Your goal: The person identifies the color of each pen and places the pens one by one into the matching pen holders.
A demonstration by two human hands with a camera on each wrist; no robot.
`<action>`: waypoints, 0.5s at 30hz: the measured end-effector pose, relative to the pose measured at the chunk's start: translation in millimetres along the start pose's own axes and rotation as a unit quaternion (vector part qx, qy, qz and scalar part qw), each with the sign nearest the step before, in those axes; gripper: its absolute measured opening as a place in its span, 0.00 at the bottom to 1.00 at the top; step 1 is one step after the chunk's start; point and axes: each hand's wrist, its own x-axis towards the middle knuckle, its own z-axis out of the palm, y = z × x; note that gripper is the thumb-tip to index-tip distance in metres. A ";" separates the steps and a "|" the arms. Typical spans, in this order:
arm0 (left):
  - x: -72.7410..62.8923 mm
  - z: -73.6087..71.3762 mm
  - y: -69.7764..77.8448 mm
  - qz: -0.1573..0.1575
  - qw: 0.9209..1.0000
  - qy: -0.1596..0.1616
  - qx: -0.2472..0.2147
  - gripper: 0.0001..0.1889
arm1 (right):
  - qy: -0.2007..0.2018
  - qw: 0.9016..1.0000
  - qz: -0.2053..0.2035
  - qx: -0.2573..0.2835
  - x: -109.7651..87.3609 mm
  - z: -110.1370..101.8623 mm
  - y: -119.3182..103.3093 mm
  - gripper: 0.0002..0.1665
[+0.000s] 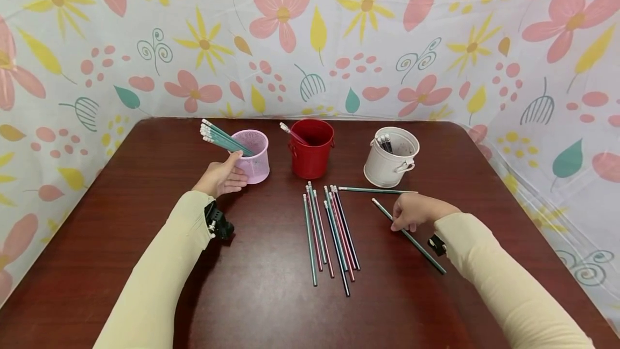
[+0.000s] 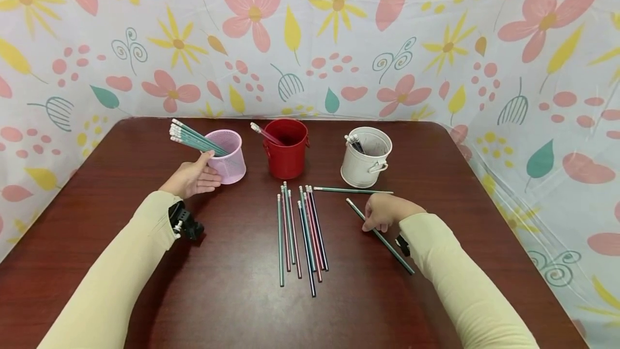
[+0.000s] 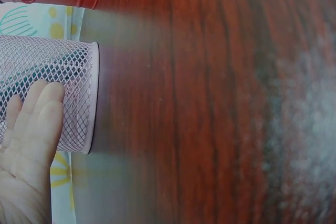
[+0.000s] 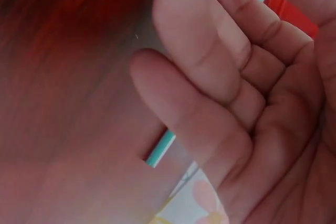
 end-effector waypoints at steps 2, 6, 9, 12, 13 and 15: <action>0.6 -0.3 -0.2 0.002 1.000 -0.001 0.000 0.34 | 0.001 1.000 0.001 -0.004 0.8 1.1 0.1 0.11; 1.9 -0.3 -0.3 0.004 1.000 -0.002 -0.003 0.33 | 0.012 1.000 0.021 -0.017 2.4 2.0 0.7 0.12; 2.5 -0.5 -0.6 -0.004 1.000 0.003 -0.002 0.32 | 0.009 0.999 0.031 0.005 3.1 3.8 0.7 0.11; 3.2 -0.6 -1.0 -0.009 1.000 0.007 -0.001 0.33 | -0.008 0.999 0.026 0.031 4.1 5.5 -0.7 0.09; 3.5 -0.8 -1.2 -0.009 1.000 0.007 0.001 0.34 | -0.014 0.999 0.021 0.034 4.3 5.6 -1.7 0.09; 4.1 -0.9 -1.5 -0.008 1.000 0.007 0.000 0.35 | -0.017 0.999 0.006 0.029 5.4 4.6 -3.8 0.08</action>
